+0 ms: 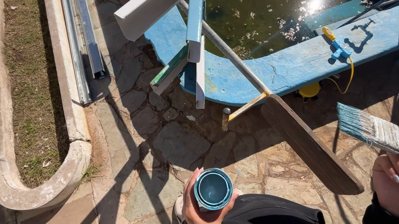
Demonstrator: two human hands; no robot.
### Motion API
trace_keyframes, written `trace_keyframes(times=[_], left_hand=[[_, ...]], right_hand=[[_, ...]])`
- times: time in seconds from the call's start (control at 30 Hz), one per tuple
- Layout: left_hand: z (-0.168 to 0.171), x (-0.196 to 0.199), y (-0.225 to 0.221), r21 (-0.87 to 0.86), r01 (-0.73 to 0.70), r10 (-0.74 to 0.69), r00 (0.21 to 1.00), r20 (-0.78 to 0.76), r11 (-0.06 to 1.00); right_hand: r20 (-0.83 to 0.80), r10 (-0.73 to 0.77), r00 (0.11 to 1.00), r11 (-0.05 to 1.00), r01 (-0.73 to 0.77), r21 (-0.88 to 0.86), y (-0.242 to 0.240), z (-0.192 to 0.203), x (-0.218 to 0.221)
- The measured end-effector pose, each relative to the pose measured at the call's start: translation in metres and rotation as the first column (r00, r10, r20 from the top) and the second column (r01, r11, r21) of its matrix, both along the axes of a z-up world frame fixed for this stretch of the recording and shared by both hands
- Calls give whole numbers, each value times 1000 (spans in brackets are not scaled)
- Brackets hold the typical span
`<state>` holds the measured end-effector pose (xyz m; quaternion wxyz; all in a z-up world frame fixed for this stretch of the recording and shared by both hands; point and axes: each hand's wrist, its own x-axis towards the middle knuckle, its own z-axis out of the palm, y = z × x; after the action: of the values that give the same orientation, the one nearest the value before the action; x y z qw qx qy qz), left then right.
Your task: Painting metal or plastic profiles with blue paint using a brush
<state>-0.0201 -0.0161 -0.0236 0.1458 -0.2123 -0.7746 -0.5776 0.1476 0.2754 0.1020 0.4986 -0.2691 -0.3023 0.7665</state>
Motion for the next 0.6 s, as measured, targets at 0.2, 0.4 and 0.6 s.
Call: trace_keyframes(times=[0.2, 0.4, 0.6], left_hand=[[15, -41, -56, -63, -1, 2, 1000, 12, 998], [12, -80, -116, -65, -34, 35, 999, 15, 997], [19, -118, -152, -79, 44, -43, 999, 8, 996]], right_hand=[[-86, 138, 987, 984, -127, 127, -3, -54, -10], [-83, 95, 992, 994, -91, 56, -76, -31, -64], [-131, 60, 990, 996, -51, 78, -121, -50, -61]])
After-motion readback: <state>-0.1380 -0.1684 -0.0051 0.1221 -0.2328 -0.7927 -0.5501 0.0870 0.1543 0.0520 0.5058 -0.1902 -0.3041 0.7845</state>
